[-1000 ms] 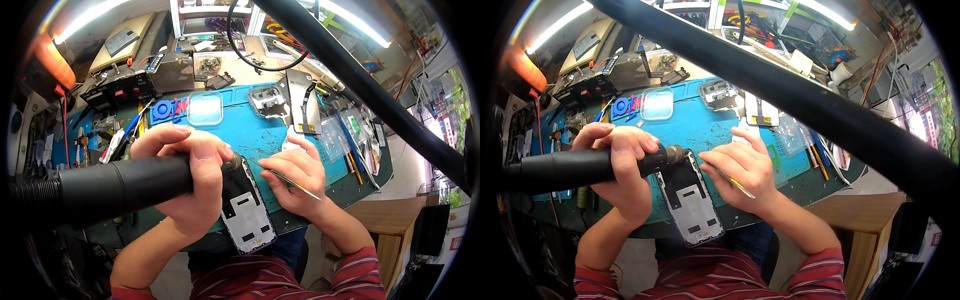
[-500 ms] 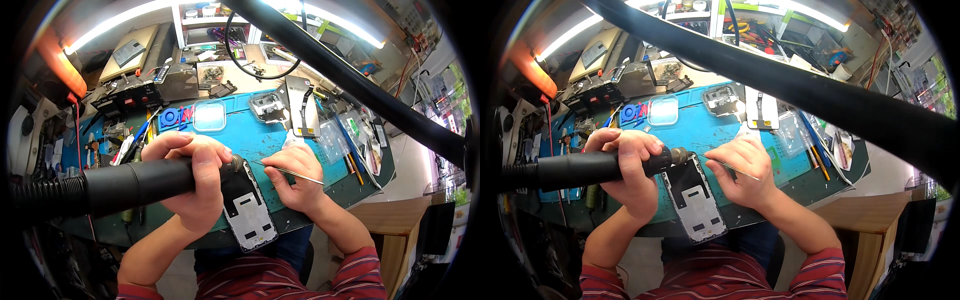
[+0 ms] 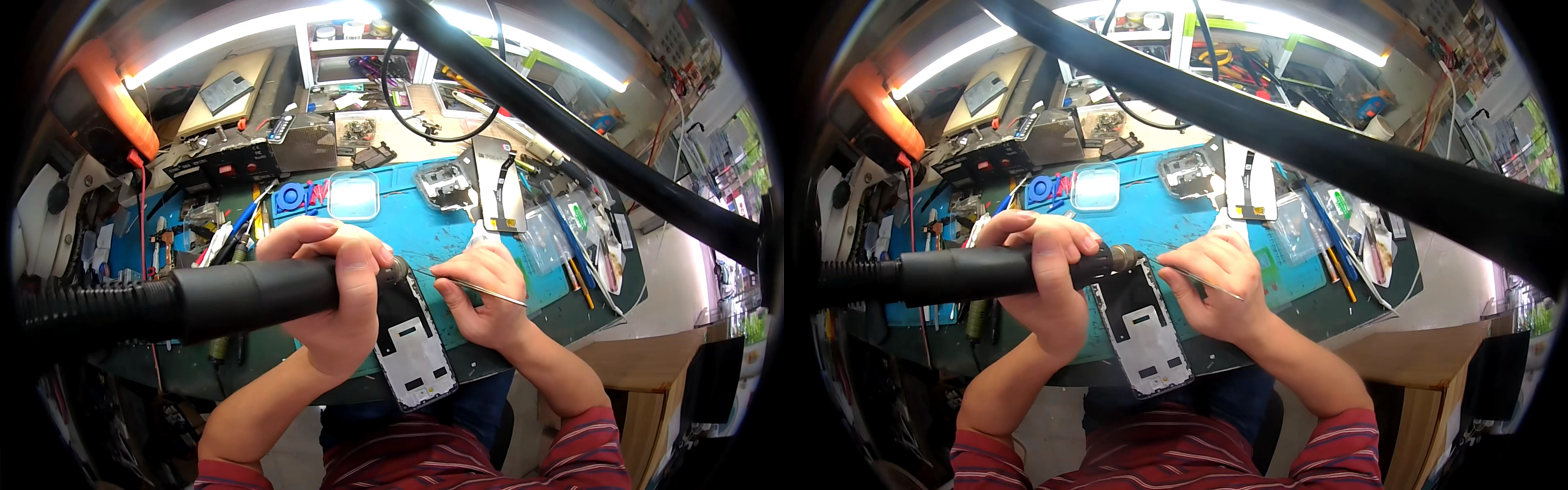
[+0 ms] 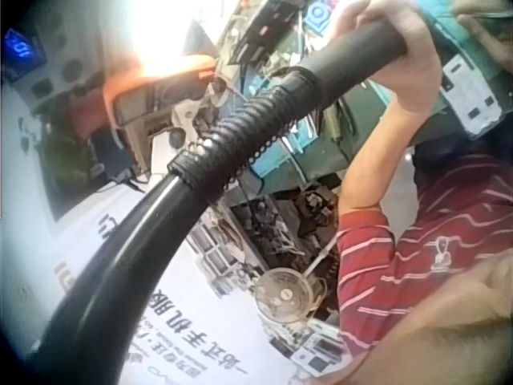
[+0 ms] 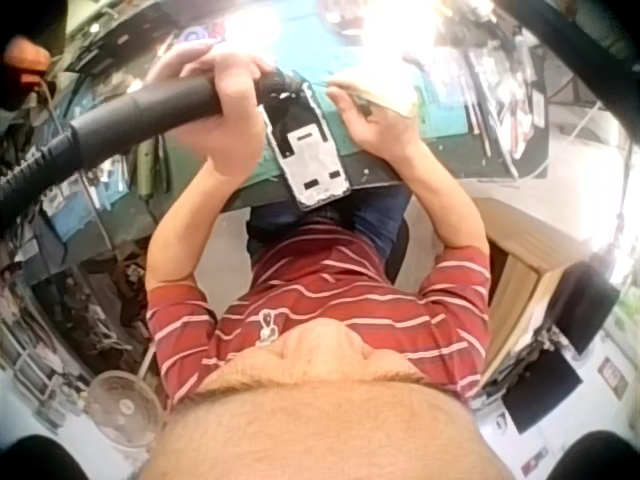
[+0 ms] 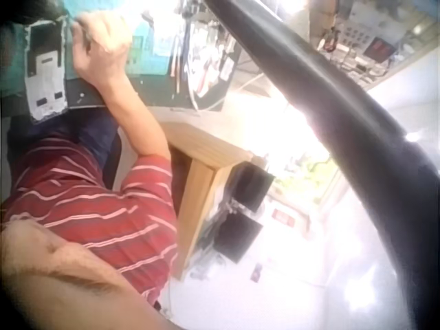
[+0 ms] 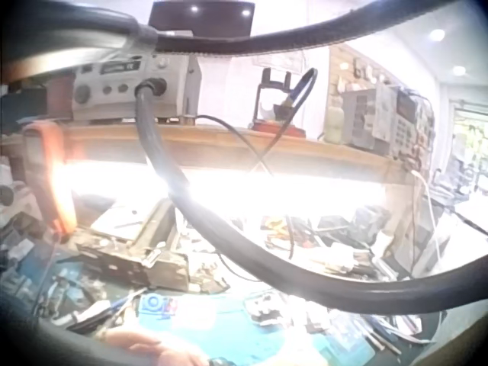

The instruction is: The person applies adhesive tape to a smartphone back cover, then uses a heat gun and a metal pick to pry and separate the screen assembly from the phone frame. The person handles the back cover, screen assembly, and frame throughout the process.

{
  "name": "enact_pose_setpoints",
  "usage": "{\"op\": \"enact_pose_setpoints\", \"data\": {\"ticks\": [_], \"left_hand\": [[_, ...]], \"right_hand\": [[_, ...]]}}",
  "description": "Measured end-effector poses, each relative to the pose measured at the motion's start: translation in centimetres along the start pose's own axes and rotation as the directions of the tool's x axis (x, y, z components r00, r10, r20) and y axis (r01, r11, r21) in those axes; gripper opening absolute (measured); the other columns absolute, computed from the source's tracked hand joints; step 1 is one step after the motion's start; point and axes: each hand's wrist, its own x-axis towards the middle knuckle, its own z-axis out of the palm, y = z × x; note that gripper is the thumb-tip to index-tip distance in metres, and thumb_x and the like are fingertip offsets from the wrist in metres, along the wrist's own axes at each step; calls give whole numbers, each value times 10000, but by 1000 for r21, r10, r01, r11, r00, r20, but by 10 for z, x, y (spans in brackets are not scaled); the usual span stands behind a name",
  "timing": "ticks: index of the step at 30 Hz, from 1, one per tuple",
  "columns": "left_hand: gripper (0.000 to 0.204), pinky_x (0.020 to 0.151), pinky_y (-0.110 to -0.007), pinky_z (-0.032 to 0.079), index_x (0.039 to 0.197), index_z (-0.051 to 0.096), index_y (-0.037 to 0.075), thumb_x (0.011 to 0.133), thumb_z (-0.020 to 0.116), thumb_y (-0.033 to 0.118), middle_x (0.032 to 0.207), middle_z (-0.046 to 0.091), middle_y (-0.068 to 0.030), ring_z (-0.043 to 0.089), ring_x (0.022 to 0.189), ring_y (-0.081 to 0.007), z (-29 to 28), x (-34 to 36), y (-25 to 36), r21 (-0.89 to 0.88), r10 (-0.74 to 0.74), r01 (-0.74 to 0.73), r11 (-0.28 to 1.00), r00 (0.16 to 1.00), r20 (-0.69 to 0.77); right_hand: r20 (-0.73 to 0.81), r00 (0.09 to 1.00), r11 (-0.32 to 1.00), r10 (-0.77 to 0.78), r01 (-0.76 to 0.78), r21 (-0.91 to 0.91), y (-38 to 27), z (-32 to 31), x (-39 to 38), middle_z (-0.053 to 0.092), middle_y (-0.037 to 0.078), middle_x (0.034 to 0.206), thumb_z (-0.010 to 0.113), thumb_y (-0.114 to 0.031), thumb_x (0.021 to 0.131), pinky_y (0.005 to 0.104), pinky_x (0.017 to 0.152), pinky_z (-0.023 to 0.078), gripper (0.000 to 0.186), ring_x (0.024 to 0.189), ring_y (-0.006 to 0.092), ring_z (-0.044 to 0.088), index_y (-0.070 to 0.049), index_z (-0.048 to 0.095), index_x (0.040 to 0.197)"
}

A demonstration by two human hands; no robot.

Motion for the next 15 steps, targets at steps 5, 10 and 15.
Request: {"op": "enact_pose_setpoints", "data": {"ticks": [5, 10, 15], "left_hand": [[366, 664, -318, 583, 1225, 421, 16, 934, 591, -125, 828, 611, -90, 663, 701, -175, -1, -3, -1, 18, 27, -28, 999, 999, 31], [352, 653, -313, 577, 1221, 418, 13, 940, 593, -109, 834, 604, -88, 664, 704, -174, 3, -1, 2, -39, -7, 6, 999, 1000, -26], [348, 641, -314, 575, 1212, 420, 8, 939, 605, -102, 820, 611, -86, 668, 696, -171, 0, 8, 11, -29, -53, 50, 998, 993, -104]], "right_hand": [[15, 1000, 1000, -12, 12, -20, -3, -3, 0, 724, 84, 845, 786, -82, 858, 378, 776, 491, 95, 759, 282, 646, -55, 749, 941], [-20, 999, 999, -27, 27, -17, -5, -2, 0, 728, 72, 832, 779, -81, 854, 379, 767, 485, 84, 741, 278, 662, -75, 736, 927], [-25, 999, 999, -27, 27, -19, -3, 1, 0, 737, 73, 847, 780, -87, 860, 381, 767, 490, 89, 749, 276, 664, -74, 739, 938]]}}
